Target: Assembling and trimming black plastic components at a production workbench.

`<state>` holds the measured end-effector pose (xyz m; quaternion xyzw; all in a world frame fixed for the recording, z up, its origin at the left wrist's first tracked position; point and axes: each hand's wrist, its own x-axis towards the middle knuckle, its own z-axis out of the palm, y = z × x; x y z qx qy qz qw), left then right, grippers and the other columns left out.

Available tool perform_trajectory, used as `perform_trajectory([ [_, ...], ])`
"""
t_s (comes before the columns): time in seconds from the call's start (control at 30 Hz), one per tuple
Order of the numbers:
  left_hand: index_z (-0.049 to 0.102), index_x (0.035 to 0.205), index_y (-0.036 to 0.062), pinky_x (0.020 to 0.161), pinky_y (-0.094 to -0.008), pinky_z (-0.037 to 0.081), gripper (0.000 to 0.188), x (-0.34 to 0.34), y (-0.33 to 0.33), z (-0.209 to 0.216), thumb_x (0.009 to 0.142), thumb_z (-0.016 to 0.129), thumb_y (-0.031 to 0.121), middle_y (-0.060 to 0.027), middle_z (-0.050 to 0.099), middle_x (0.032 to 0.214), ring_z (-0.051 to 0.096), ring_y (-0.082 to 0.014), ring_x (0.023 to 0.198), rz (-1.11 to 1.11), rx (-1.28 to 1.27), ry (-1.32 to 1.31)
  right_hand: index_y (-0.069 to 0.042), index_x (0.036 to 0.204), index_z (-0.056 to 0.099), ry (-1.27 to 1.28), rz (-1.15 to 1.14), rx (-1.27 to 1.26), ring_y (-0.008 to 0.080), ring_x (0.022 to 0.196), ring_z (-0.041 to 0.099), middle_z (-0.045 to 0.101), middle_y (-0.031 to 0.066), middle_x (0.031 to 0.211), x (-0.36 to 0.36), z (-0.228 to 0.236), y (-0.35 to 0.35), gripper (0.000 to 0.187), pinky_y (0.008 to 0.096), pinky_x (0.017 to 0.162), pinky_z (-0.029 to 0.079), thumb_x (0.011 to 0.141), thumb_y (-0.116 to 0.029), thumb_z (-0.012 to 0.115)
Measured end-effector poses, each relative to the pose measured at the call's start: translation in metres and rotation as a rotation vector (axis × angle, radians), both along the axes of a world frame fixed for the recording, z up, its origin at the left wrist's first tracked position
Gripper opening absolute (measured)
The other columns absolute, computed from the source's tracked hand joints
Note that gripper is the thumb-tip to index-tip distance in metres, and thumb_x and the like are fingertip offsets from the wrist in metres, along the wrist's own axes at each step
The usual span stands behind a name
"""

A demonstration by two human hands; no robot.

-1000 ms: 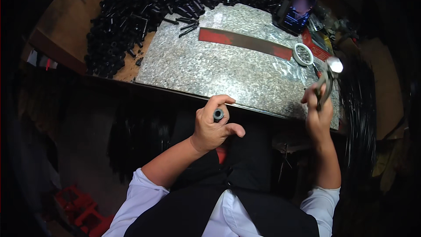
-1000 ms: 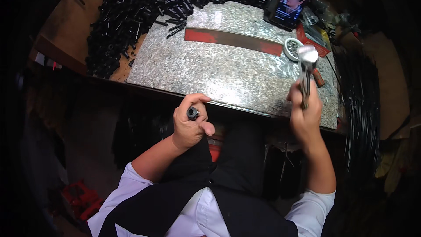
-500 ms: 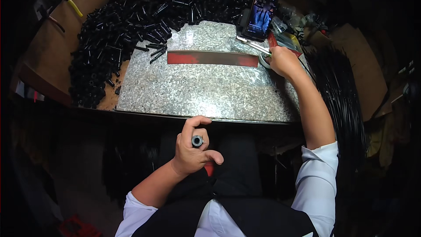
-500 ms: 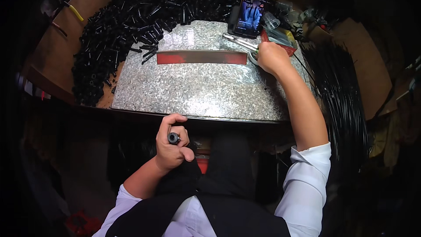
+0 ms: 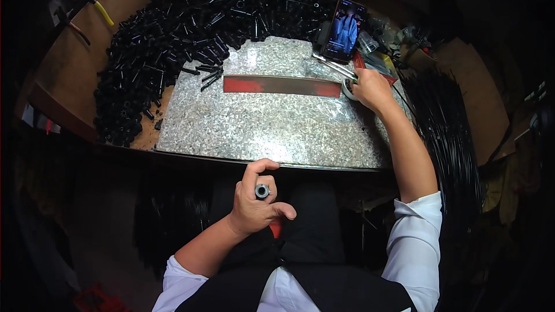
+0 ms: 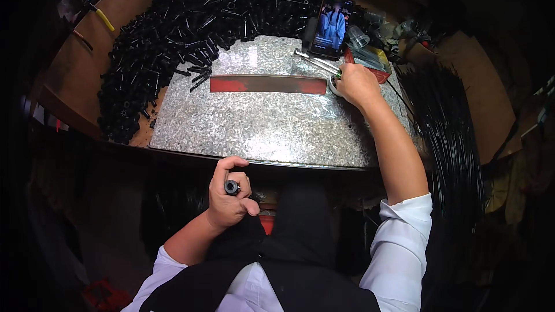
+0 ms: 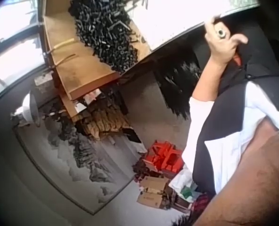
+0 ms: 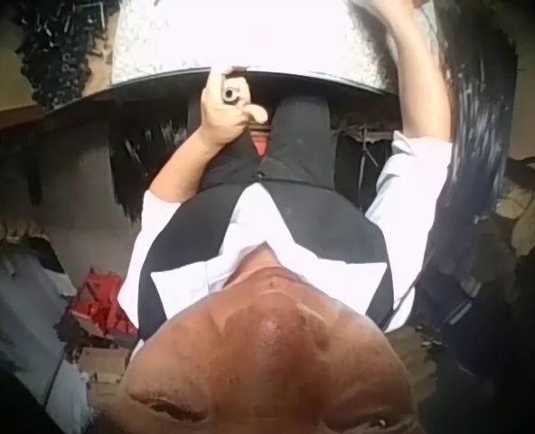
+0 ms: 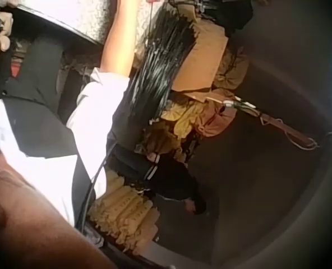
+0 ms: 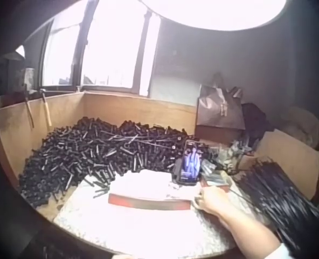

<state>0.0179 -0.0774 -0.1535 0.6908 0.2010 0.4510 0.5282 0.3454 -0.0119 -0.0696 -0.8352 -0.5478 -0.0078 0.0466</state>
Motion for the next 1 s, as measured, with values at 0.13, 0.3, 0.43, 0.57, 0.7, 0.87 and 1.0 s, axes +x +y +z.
perform_trajectory([
  [0.13, 0.041, 0.116, 0.0007, 0.045, -0.0186, 0.028, 0.083, 0.001, -0.001, -0.001, 0.06, 0.083, 0.045, 0.0032, 0.037, 0.051, 0.035, -0.004, 0.045, 0.016, -0.017, -0.017, -0.001, 0.092, 0.063, 0.042, 0.04, 0.208, 0.0359, 0.082, 0.062, 0.065, 0.0188, 0.084, -0.001, -0.006, -0.012, 0.018, 0.044, 0.072, 0.046, 0.083, -0.016, 0.058],
  [0.3, 0.033, 0.122, -0.0011, 0.05, -0.0167, 0.028, 0.094, -0.001, 0.0, 0.006, 0.059, 0.079, 0.05, 0.0054, 0.036, 0.058, 0.036, -0.0024, 0.052, 0.088, 0.038, 0.056, -0.001, 0.084, 0.06, 0.86, 0.201, 0.317, 0.0097, 0.068, 0.055, 0.055, 0.0016, 0.068, -0.078, -0.001, -0.056, 0.016, 0.0272, 0.06, 0.043, 0.085, -0.017, 0.06],
  [0.43, 0.032, 0.123, -0.0008, 0.05, -0.0172, 0.028, 0.095, 0.007, -0.001, 0.015, 0.058, 0.082, 0.049, 0.0052, 0.038, 0.057, 0.036, -0.0026, 0.051, 0.071, 0.07, 0.065, 0.001, 0.083, 0.062, 1.131, 0.476, 0.361, 0.015, 0.078, 0.059, 0.06, 0.0074, 0.082, -0.134, -0.014, -0.102, 0.004, 0.0281, 0.069, 0.047, 0.082, -0.003, 0.064],
  [0.57, 0.033, 0.123, 0.0003, 0.047, -0.0185, 0.028, 0.095, 0.007, -0.001, 0.012, 0.058, 0.085, 0.045, 0.0038, 0.039, 0.055, 0.037, -0.0036, 0.049, 0.058, 0.097, 0.039, 0.001, 0.083, 0.065, 1.346, 0.5, 0.409, 0.0205, 0.081, 0.059, 0.062, 0.0109, 0.085, -0.166, -0.028, -0.119, 0.006, 0.0328, 0.073, 0.047, 0.077, 0.001, 0.069],
  [0.7, 0.034, 0.123, 0.0007, 0.045, -0.0198, 0.031, 0.093, 0.005, -0.004, 0.011, 0.059, 0.086, 0.043, 0.0022, 0.04, 0.055, 0.039, -0.0051, 0.049, 0.05, 0.11, 0.03, 0.0, 0.085, 0.065, 1.234, 0.602, 0.423, 0.02, 0.08, 0.059, 0.062, 0.0113, 0.085, -0.169, -0.036, -0.121, 0.008, 0.0311, 0.071, 0.047, 0.078, 0.001, 0.068],
  [0.87, 0.033, 0.125, 0.0012, 0.048, -0.0183, 0.028, 0.101, 0.006, -0.007, 0.014, 0.054, 0.085, 0.049, 0.0052, 0.041, 0.057, 0.038, -0.002, 0.052, 0.052, 0.095, 0.054, -0.001, 0.086, 0.067, 1.215, 0.621, 0.442, 0.0164, 0.078, 0.059, 0.061, 0.0079, 0.084, -0.169, -0.037, -0.123, 0.006, 0.0297, 0.07, 0.048, 0.08, 0.001, 0.068],
  [1.0, 0.033, 0.125, 0.0011, 0.048, -0.0186, 0.029, 0.1, 0.005, -0.007, 0.016, 0.054, 0.085, 0.048, 0.0047, 0.042, 0.058, 0.039, -0.0024, 0.053, 0.039, 0.065, 0.055, -0.002, 0.086, 0.067, 1.184, 0.619, 0.458, 0.0165, 0.079, 0.059, 0.06, 0.0083, 0.085, -0.172, -0.034, -0.124, 0.008, 0.0291, 0.071, 0.048, 0.08, 0.002, 0.068],
])
